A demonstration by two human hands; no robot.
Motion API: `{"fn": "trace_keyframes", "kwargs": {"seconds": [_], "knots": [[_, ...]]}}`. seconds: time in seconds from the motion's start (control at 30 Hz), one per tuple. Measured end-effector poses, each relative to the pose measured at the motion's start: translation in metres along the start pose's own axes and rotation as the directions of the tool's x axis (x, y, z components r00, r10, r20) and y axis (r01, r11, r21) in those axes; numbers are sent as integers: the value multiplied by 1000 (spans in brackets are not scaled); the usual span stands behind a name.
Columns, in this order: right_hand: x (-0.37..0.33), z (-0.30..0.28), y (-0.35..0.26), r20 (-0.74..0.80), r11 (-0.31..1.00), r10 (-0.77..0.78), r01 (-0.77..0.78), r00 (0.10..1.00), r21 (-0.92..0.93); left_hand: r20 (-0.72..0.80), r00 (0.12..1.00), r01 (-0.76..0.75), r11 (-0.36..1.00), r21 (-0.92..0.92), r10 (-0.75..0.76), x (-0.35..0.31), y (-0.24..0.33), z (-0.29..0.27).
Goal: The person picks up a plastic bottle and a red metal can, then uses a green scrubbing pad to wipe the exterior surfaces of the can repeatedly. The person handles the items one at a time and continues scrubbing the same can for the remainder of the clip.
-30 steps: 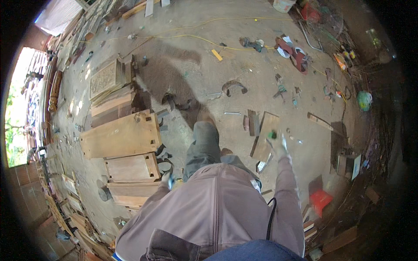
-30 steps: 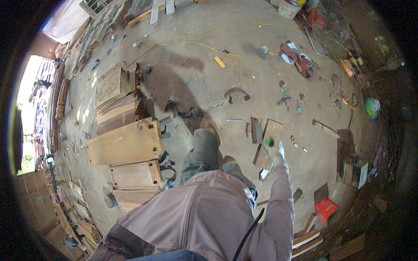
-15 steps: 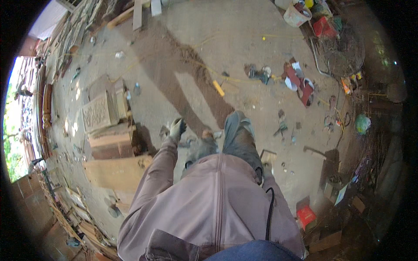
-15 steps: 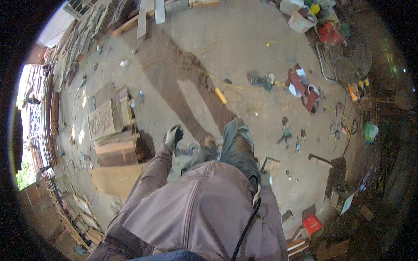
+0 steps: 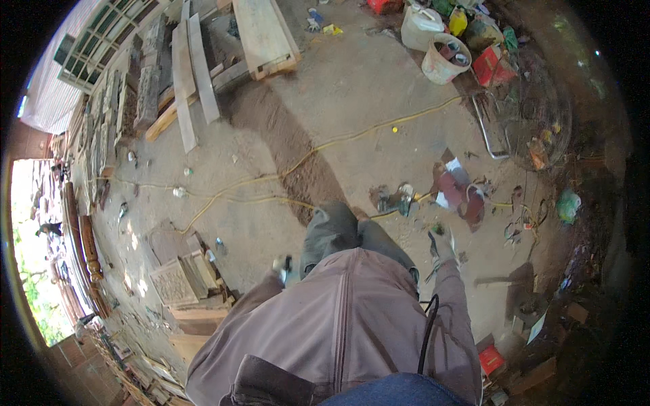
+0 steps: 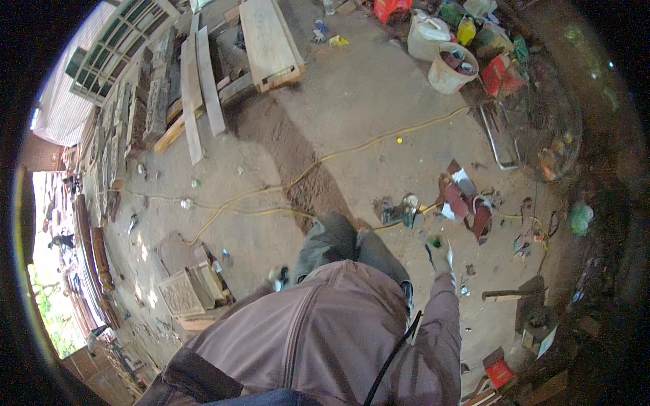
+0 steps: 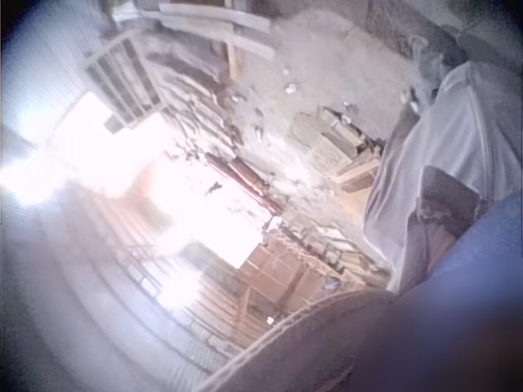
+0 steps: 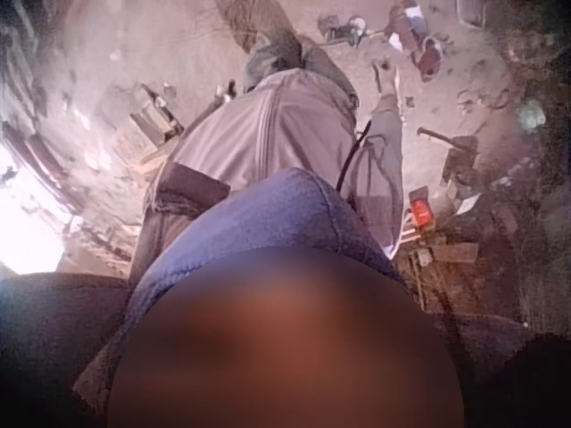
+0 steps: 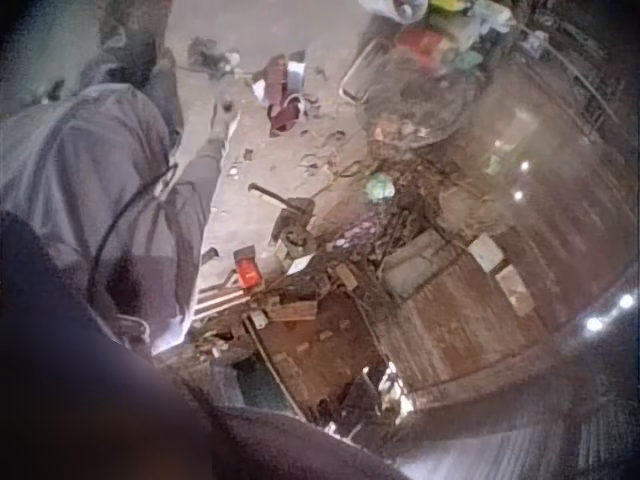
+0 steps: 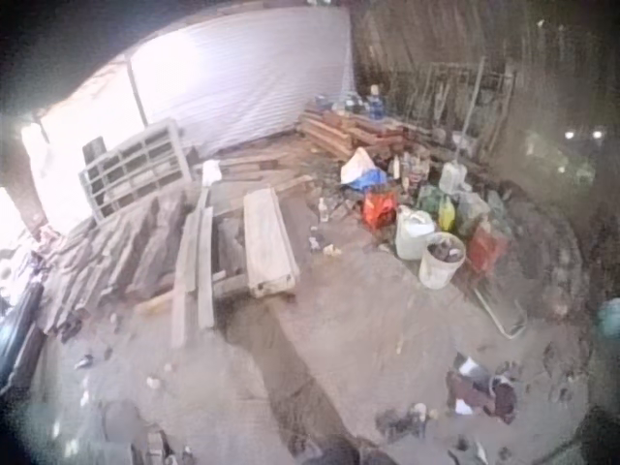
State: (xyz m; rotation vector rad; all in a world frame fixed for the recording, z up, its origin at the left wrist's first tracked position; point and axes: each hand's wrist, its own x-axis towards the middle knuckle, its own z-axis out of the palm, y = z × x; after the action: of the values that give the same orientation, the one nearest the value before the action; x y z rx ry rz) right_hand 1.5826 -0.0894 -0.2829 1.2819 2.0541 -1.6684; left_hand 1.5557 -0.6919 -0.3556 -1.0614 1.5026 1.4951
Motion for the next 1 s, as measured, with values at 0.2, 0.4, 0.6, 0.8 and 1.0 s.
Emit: {"fn": "trace_keyframes", "kwargs": {"seconds": [0.2,0.4,0.6,0.8,1.0], "knots": [[175,92,-216,31,782,-379,338,925,-523,-146,941,275,943,-189,-304,20,76,-27],[277,175,-269,-39,880,-135,102,990,-464,-60,995,38,880,-474,-76,121,349,15],[322,176,-294,-99,997,-61,55,993,-61,-31,837,-544,824,-161,546,250,768,119],[429,162,-373,14,867,388,-370,922,334,-11,822,-564,811,-156,569,356,995,229],[625,169,-491,-31,923,287,-267,958,278,81,976,-215,955,205,203,390,1033,336]]}}
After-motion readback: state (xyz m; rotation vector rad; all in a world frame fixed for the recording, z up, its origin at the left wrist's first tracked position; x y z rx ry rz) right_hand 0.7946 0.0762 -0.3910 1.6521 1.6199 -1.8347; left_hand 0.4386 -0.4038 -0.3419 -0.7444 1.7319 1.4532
